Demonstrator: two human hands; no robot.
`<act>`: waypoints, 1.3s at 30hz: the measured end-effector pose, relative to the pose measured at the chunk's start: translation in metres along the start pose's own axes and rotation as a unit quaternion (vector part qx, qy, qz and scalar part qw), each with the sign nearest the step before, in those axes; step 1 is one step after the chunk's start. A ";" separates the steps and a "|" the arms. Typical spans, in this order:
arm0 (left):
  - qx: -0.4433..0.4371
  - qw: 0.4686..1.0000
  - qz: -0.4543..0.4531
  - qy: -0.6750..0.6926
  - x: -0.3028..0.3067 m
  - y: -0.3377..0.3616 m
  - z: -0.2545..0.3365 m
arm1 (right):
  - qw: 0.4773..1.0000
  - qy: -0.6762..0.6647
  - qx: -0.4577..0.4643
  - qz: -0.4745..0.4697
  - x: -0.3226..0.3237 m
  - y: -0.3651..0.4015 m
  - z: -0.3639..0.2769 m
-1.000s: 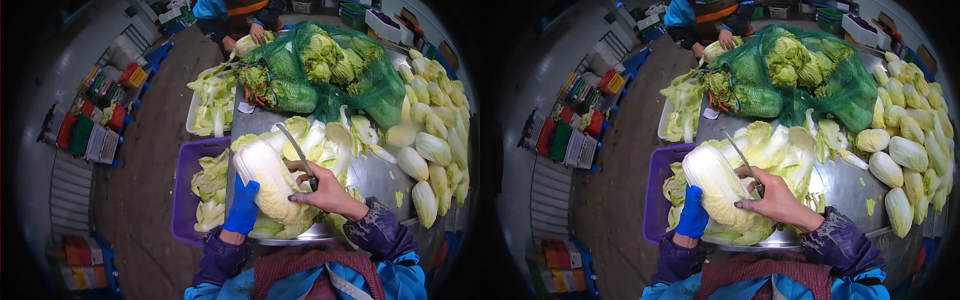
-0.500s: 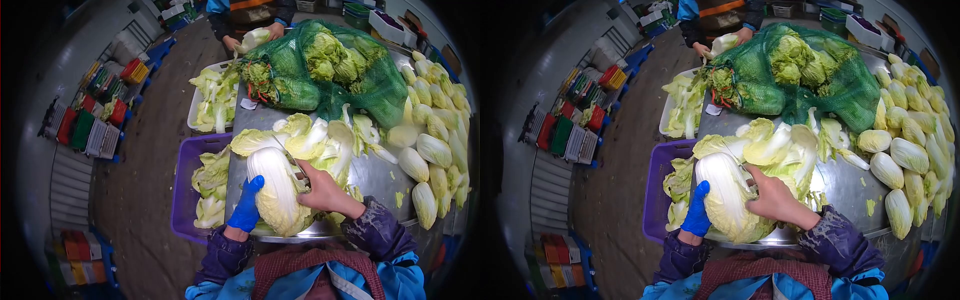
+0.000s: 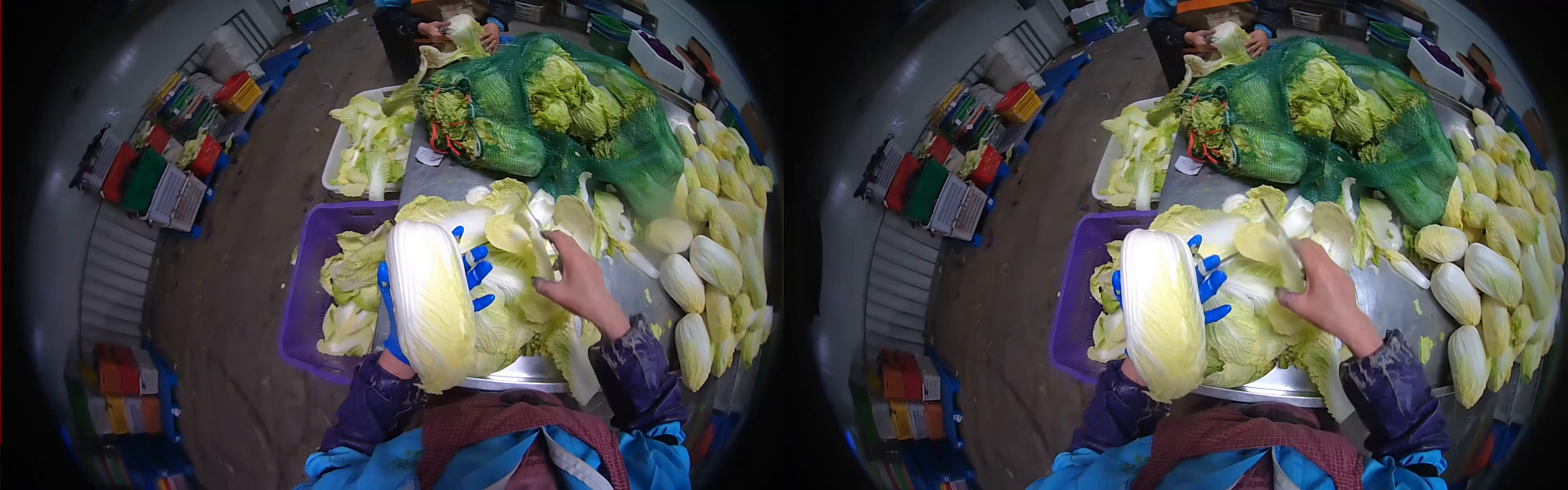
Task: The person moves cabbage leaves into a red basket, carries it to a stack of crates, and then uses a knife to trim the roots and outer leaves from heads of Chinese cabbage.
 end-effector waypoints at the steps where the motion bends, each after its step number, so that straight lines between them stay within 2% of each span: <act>1: -0.003 1.000 0.001 -0.002 -0.005 -0.001 0.001 | 0.996 -0.011 0.089 0.027 0.002 0.004 -0.017; 2: -0.021 0.999 0.024 -0.023 -0.008 -0.002 0.004 | 0.995 -0.088 -0.021 -0.040 -0.003 0.007 -0.024; 3: -0.037 0.997 0.046 -0.043 -0.008 -0.002 0.006 | 0.995 -0.089 -0.020 -0.040 -0.006 0.011 -0.033; 4: -0.035 0.997 0.046 -0.044 -0.008 -0.003 0.008 | 0.965 -0.244 -0.062 -0.077 -0.016 0.019 -0.036; 5: -0.033 0.997 0.046 -0.044 -0.006 -0.004 0.007 | 0.907 -0.393 -0.102 -0.112 -0.028 0.026 -0.039; 7: -0.068 0.992 0.013 0.103 0.001 -0.007 0.008 | 0.941 -0.309 0.112 -0.076 -0.025 0.031 -0.072; 8: -0.067 0.992 0.011 0.104 0.017 -0.009 0.005 | 0.937 -0.273 0.207 -0.068 -0.023 0.032 -0.090; 10: -0.104 0.991 0.006 0.083 0.051 -0.010 0.004 | 0.946 -0.213 0.238 -0.050 -0.027 0.042 -0.109; 11: -0.087 0.983 -0.030 0.156 0.047 -0.016 0.003 | 0.952 -0.182 0.243 -0.041 -0.028 0.047 -0.114; 13: -0.089 0.994 0.053 0.041 0.043 -0.014 0.004 | 0.938 -0.190 0.292 -0.003 -0.037 0.060 -0.101; 14: -0.089 0.994 0.049 0.041 0.035 -0.017 0.008 | 0.944 -0.214 0.236 -0.082 -0.046 0.069 -0.093; 15: -0.116 0.987 0.112 -0.021 0.037 -0.017 0.017 | 0.941 -0.238 0.176 -0.162 -0.055 0.077 -0.085; 16: -0.141 0.971 0.173 -0.083 0.039 -0.014 0.025 | 0.942 -0.237 0.176 -0.162 -0.053 0.080 -0.079; 18: -0.139 0.974 0.161 -0.072 0.035 -0.016 0.026 | 0.947 -0.262 0.137 -0.127 -0.045 0.078 -0.059; 19: -0.134 0.977 0.153 -0.061 0.032 -0.018 0.024 | 0.935 -0.338 0.058 -0.087 -0.041 0.077 -0.042; 21: -0.114 0.981 0.143 -0.066 0.029 -0.023 0.015 | 0.942 -0.336 0.005 -0.010 -0.021 0.070 -0.025; 22: -0.124 0.969 0.177 -0.115 0.035 -0.023 0.013 | 0.958 -0.275 0.071 0.039 -0.007 0.066 -0.032; 23: -0.130 0.957 0.202 -0.161 0.038 -0.027 0.008 | 0.950 -0.306 0.053 0.026 -0.005 0.064 -0.026; 25: -0.127 0.936 0.186 -0.270 0.035 -0.033 -0.002 | 0.953 -0.300 0.027 0.016 -0.002 0.066 -0.021; 26: -0.089 0.951 0.141 -0.259 0.028 -0.044 -0.018 | 0.961 -0.276 0.019 0.019 -0.002 0.068 -0.013; 27: -0.057 0.967 0.131 -0.212 0.018 -0.049 -0.030 | 0.952 -0.297 -0.069 -0.011 0.006 0.073 -0.015; 29: 0.007 0.982 0.135 -0.131 0.003 -0.060 -0.057 | 0.949 -0.306 -0.060 0.033 0.008 0.080 0.005; 31: 0.019 0.977 0.153 -0.144 -0.009 -0.072 -0.083 | 0.924 -0.371 -0.092 0.026 0.022 0.089 0.012; 33: 0.041 0.976 0.159 -0.140 -0.010 -0.087 -0.106 | 0.912 -0.389 -0.099 0.086 0.030 0.098 0.034; 35: 0.129 0.983 0.073 -0.108 -0.017 -0.092 -0.132 | 0.928 -0.331 -0.111 0.132 0.048 0.117 0.050; 36: 0.126 0.978 0.092 -0.138 -0.021 -0.095 -0.138 | 0.927 -0.321 -0.129 0.143 0.054 0.124 0.058; 37: 0.133 0.971 0.080 -0.184 -0.025 -0.096 -0.144 | 0.922 -0.335 -0.105 0.160 0.066 0.131 0.056; 38: 0.155 0.970 0.095 -0.159 -0.019 -0.099 -0.154 | 0.930 -0.317 -0.071 0.174 0.075 0.137 0.057; 39: 0.163 0.967 0.114 -0.156 -0.017 -0.101 -0.161 | 0.926 -0.330 -0.110 0.148 0.085 0.144 0.054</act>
Point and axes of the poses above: each hand's wrist, its own y-axis away from the middle knuckle, its own x-axis out of the back of the hand, z = x × y, the point moved 7 cm from there along -y, towards the middle knuckle, and after that the axes turned 11 degrees about -y, right-handed, at the moved point
